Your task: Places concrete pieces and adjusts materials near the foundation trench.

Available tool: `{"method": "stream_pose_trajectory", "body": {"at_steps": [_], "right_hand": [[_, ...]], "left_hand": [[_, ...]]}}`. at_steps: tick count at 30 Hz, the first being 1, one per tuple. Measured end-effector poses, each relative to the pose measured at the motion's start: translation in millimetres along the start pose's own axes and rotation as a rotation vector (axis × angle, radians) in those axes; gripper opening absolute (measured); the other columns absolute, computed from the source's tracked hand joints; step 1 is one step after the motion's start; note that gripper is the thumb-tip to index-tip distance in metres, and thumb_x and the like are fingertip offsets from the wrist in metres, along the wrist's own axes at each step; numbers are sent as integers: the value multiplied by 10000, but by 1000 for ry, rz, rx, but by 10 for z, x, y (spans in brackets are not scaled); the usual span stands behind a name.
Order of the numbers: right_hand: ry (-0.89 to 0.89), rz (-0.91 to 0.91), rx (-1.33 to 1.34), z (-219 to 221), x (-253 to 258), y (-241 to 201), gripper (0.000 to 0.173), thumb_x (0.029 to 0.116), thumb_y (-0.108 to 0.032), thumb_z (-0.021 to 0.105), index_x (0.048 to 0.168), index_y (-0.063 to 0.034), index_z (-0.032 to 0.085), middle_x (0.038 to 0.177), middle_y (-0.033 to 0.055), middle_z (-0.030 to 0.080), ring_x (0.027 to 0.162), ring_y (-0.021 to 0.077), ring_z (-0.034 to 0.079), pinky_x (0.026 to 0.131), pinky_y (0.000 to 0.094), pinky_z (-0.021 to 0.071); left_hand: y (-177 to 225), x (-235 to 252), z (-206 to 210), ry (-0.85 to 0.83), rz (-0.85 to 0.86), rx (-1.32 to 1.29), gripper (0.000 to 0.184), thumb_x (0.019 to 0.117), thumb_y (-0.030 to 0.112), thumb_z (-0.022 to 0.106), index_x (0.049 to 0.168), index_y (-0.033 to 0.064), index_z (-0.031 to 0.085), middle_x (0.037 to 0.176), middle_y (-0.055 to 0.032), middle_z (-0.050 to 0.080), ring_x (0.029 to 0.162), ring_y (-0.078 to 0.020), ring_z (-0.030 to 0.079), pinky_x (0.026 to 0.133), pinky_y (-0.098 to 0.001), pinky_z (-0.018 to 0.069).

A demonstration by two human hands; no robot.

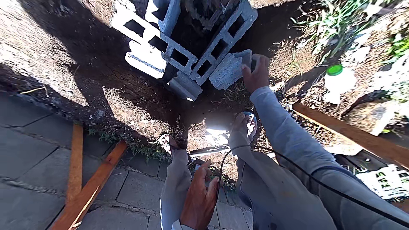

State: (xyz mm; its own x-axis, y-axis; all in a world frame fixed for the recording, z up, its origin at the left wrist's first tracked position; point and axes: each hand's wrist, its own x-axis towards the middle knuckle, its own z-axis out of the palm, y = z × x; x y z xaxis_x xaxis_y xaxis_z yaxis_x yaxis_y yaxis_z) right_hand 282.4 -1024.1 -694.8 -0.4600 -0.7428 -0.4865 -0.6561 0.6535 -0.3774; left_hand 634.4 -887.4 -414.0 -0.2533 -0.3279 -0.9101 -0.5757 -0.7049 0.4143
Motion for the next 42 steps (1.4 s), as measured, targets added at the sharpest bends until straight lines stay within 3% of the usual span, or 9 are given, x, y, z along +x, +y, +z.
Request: {"method": "stream_pose_trajectory", "body": {"at_steps": [5,8,12,19,22,25,28,31,42], "right_hand": [[87,118,18,-167,-480,-256,568,1034,-427,511,1408,0,540,1449,269,510,1362,391,507,1143,501,444],[-254,300,-14,-602,-1040,-877,498,1120,-357,384,1423,26,479,1461,305,493,1357,455,504,1114,600,430],[-376,291,-6,-373,-1511,-461,527,1109,-445,378,1253,-7,633,1118,294,683,1038,482,672,905,700,513],[-634,344,-80,-690,-2512,-745,417,1101,-272,408,1347,-33,644,1349,237,644,1295,386,597,1125,586,432],[-604,315,-55,-865,-2899,-807,391,1080,-261,428,1355,-80,640,1350,196,651,1271,354,618,1097,575,466],[-578,297,-18,-1111,-3262,-911,403,1086,-298,434,1339,-73,651,1332,185,658,1250,338,627,1091,560,473],[-509,332,16,-1407,-3700,-1100,406,1086,-321,417,1354,-102,630,1269,171,683,1179,332,661,1033,574,503],[-428,308,11,-1681,-4225,-1253,440,1090,-366,398,1378,-127,628,1341,136,666,1264,300,625,1093,555,473],[116,148,334,-2122,-5470,-1877,340,1063,-265,492,1197,-58,725,1098,104,746,979,165,716,874,396,595]], "left_hand": [[-115,-113,-56,-22,-20,5,520,1047,394,570,1517,192,477,1171,-7,689,948,-94,694,850,-308,612],[-180,-234,-81,-82,-63,-16,520,1049,399,556,1515,183,472,1135,-13,707,932,-101,699,862,-336,606],[-290,-404,-86,-205,-104,-154,533,1049,370,577,1525,166,448,1169,-45,722,943,-126,718,865,-344,603],[-573,-900,-212,58,-111,-176,582,1027,458,556,1495,117,499,1195,-115,702,963,-209,711,831,-427,612],[-543,-1316,-403,279,-77,198,551,1025,379,586,1473,62,533,1370,-180,622,1283,-297,595,1104,-499,479],[-668,-1774,-541,326,-157,477,747,899,458,726,1519,112,493,1482,-222,533,1386,-415,492,1126,-627,404],[-905,-2128,-561,174,-414,519,1289,687,638,857,1661,171,152,1495,-259,505,1322,-468,539,1014,-675,480],[-1003,-2182,-667,16,-507,501,1451,636,641,896,1662,150,-6,1418,-270,571,1233,-427,627,1018,-611,521],[-1333,-2136,-780,-17,-442,637,1310,689,682,826,1665,213,88,1391,-257,597,1188,-434,649,973,-634,534]]}}
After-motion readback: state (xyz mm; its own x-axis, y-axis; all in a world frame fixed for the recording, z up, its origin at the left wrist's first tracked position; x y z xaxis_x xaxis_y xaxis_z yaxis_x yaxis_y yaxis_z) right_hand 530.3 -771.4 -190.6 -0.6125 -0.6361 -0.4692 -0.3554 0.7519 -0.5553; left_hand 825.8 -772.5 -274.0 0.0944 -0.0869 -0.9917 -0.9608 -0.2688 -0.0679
